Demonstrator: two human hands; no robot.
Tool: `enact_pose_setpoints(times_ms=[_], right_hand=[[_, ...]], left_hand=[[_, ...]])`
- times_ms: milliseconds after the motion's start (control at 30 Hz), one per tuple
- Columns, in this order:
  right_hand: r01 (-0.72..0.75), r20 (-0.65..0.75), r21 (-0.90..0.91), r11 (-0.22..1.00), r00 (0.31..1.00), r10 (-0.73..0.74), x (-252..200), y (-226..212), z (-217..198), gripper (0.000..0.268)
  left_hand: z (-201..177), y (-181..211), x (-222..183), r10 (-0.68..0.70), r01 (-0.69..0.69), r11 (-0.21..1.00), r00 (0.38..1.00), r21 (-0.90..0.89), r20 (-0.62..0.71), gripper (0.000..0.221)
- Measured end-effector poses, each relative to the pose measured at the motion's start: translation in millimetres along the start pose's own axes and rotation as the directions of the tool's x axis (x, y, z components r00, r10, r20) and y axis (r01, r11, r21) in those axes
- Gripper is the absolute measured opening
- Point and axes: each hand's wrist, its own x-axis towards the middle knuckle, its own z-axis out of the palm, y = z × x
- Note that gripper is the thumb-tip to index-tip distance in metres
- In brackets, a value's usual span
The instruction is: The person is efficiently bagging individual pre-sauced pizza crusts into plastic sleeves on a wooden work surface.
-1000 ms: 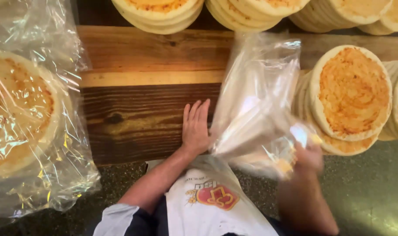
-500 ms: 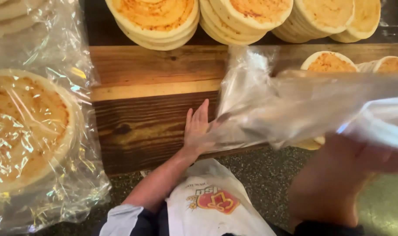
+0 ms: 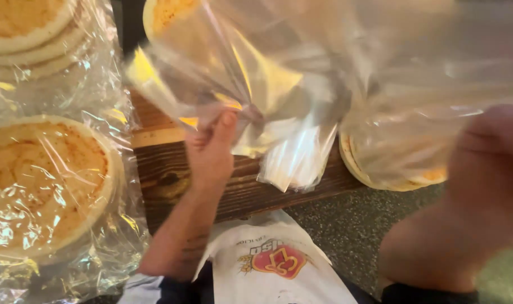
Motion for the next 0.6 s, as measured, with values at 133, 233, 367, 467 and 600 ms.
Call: enact_pose_setpoints(times_ms=[133, 233, 367, 467, 600], right_hand=[[0.073, 0.048, -0.261, 0.963, 0.997, -0.063, -1, 2, -2, 0.028], [0.118, 0.084, -0.476, 0.871, 0.993, -0.088, -5, 6, -1, 0.054], [-0.021, -0.002, -0.937, 0.348, 0.999, 0.054, -13, 92, -31, 0.038], [0.276, 0.249, -0.959, -0.071, 0.933, 0.258, -34, 194, -140, 0.064], [0.216, -0.150, -0.880, -0.424, 0.718, 0.679, -59, 222, -148, 0.087]], left_hand=[[42, 84, 39, 0.023, -0.119, 0.941, 0.956, 0.318, 0.291, 0.008], [53, 100, 75, -0.104, -0.086, 0.755, 0.963, 0.650, 0.249, 0.009], [33, 53, 128, -0.475, 0.098, 0.468, 0.866, 0.878, 0.156, 0.026], [-18, -33, 171, -0.568, -0.209, 0.129, 0.785, 0.969, 0.245, 0.018], [-55, -109, 201, -0.728, -0.396, -0.112, 0.657, 0.912, 0.196, 0.020]])
